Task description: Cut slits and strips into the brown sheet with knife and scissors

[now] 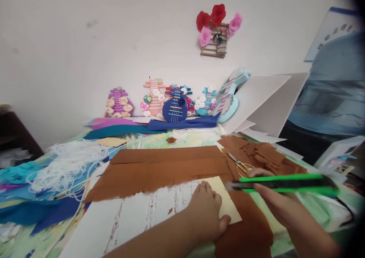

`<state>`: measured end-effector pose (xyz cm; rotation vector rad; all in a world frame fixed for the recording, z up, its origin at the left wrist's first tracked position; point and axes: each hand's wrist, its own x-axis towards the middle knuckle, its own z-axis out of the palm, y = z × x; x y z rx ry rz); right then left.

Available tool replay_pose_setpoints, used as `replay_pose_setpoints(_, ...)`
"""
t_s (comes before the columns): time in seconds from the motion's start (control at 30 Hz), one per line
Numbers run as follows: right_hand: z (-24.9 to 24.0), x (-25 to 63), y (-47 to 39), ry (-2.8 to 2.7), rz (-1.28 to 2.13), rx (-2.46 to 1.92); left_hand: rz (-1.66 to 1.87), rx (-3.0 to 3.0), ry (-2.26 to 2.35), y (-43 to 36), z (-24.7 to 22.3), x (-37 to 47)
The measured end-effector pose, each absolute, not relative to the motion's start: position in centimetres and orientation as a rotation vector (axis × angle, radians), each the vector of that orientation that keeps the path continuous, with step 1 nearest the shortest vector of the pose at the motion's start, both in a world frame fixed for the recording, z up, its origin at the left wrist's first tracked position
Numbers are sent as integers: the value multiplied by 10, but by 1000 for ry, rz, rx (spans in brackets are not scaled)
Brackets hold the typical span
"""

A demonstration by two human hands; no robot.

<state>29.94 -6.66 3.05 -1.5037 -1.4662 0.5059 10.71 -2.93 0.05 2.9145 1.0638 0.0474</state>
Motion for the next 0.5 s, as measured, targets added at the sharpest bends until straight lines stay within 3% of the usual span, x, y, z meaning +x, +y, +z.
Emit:
replay_pose_setpoints(0.1,40,267,-39,-1631,544,-1296,82,2923,1040,-30,4,106)
replay_pose_setpoints(0.3,27,259,22,-1619,1013,-1201,1,2834,1035,-26,3,108)
replay_pose_setpoints(0.5,7,267,42,-1758,1091,-1161,-39,2811,1014,-17,-4,110)
